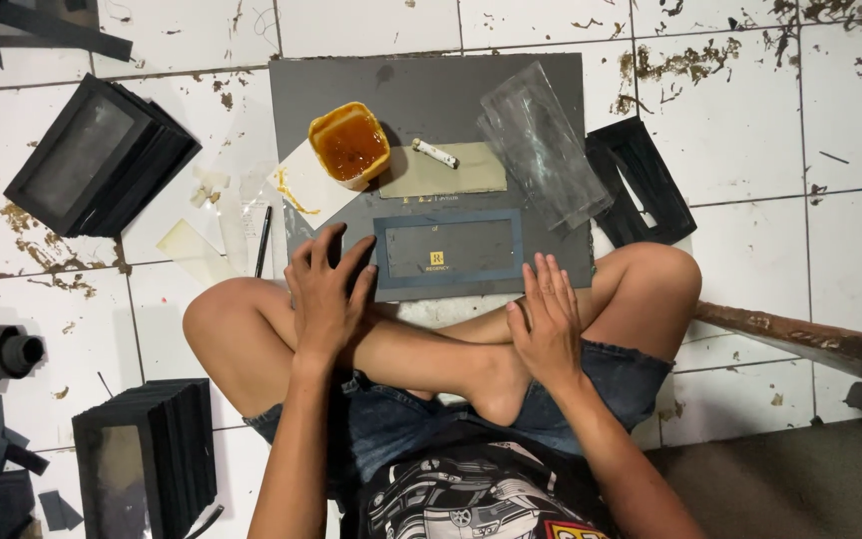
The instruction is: The person sits cross-legged on the floor with a work board on their lap and assembles black picture frames. They peel a clear plastic sheet, place the glass pane into a black frame, press it down, apply glue from a white stick to the frame edges, and press the assembled frame together, adding it to a stack of finished frames on the floor.
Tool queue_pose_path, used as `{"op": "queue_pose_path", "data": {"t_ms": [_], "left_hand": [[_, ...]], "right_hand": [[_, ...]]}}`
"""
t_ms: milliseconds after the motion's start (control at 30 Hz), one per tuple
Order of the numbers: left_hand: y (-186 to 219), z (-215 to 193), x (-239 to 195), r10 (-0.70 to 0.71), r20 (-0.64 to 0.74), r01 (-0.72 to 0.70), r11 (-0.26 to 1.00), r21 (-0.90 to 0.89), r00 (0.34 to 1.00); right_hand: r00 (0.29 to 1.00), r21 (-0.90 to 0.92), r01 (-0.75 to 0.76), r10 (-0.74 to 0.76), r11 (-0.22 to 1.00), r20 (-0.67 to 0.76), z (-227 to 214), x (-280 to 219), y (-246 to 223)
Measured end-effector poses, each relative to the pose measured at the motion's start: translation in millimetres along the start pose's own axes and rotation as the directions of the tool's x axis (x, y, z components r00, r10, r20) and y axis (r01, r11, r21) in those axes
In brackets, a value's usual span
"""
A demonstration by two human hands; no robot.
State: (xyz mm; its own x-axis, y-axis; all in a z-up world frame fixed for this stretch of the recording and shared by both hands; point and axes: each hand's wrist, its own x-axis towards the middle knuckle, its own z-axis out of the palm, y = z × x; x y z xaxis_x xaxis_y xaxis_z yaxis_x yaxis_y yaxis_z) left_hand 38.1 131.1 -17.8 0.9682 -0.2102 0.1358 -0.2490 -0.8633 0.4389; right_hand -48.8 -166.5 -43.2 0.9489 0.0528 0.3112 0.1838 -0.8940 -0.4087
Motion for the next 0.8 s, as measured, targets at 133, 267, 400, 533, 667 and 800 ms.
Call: {"op": "queue_pose_path", "data": {"t_ms": [133,267,400,533,667,800], "left_hand": [[-4,3,-2,-0.010,-0.007,0.010,1.000,-0.005,1.000],[-3,3,-2,-0.013,-0.011,0.013,1.000,-0.027,1.000],[-5,5,-3,-0.026,0.000,0.026,0.999,-0.035,1.000],[-1,0,2,-0.069,-0.023,0.066,0.992,-0.109,0.997],[-2,4,5,-0.039,-0.039,0.036,0.997,-0.074,0.998],[-12,12,0,-0.108,-0.136,0.068,0.961,-0.270,0.985]], "right_hand": [[0.999,-0.008,0.021,-0.021,1.000,-0.026,2,-1,4],[0.999,-0.019,0.028,-0.029,0.999,-0.020,2,-1,4],[0.999,0.050,-0.008,0.010,0.999,-0.037,7,-4,11],[0.999,0.085,0.016,-0.013,0.996,-0.039,4,12,10],[0.998,0.025,0.053,-0.052,0.998,-0.036,2,24,4],[0.992,0.138,0.019,-0.002,0.990,-0.128,6,18,2]]}}
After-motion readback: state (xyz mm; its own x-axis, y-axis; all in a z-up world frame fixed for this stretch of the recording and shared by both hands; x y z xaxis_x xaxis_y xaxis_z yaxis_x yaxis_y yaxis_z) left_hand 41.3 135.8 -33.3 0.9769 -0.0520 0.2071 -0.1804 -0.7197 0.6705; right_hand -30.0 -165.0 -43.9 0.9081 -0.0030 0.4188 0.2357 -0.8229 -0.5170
